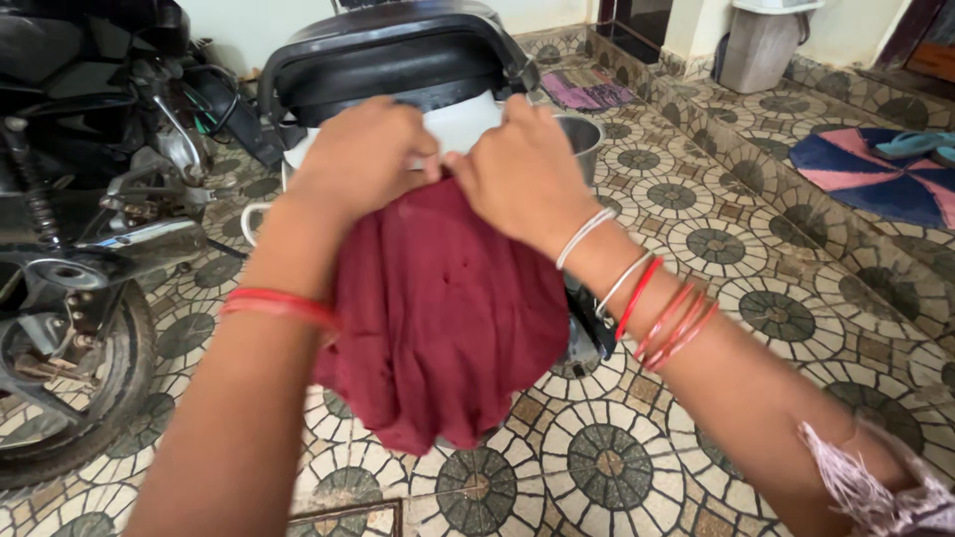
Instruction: The person wipes the exterior body, seat, and rear components of a scooter with a cloth.
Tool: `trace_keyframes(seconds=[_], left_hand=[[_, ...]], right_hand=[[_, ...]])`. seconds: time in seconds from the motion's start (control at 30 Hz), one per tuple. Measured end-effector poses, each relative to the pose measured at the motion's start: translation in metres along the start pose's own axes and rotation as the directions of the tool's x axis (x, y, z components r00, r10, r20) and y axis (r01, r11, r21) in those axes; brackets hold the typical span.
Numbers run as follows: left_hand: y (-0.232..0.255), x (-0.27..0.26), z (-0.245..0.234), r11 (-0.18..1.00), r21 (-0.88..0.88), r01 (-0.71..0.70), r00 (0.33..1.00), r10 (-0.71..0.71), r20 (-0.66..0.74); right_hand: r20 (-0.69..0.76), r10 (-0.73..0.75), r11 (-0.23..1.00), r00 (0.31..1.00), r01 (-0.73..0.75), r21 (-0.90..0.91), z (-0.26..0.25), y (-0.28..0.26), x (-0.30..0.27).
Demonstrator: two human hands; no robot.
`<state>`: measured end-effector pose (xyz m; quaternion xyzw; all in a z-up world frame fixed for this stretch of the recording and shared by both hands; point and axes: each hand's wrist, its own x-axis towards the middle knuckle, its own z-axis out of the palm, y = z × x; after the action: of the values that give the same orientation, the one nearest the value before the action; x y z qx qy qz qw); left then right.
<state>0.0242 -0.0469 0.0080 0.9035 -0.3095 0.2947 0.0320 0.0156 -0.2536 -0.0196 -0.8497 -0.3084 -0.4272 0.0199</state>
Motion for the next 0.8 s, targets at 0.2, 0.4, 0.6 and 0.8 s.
trace_keyframes(seconds=[0.2,0.4,0.6,0.8], left_hand=[[-0.035,-0.054,-0.025,0.960,0.120,0.253,0.965,-0.259,0.042],[-0.025,-0.069,0.001,0.918,-0.268,0.293,0.934,-0.335,-0.127],[0.052,-0.059,0.034,0.944,-0.078,0.321,0.872,-0.327,-0.364],[0.079,-0.036,0.033,0.954,0.041,0.298,0.831,-0.239,-0.503]], right_hand=[[0.006,-0.127,0.979,0.992,0.125,0.162,0.020,-0.068,0.011],[-0.159,-0.002,0.928,0.987,0.061,0.367,0.029,-0.075,0.003],[-0.210,0.077,0.860,0.975,0.041,0.508,0.026,-0.044,-0.040],[-0.175,0.317,0.854,0.932,-0.200,0.479,0.041,-0.055,-0.051]])
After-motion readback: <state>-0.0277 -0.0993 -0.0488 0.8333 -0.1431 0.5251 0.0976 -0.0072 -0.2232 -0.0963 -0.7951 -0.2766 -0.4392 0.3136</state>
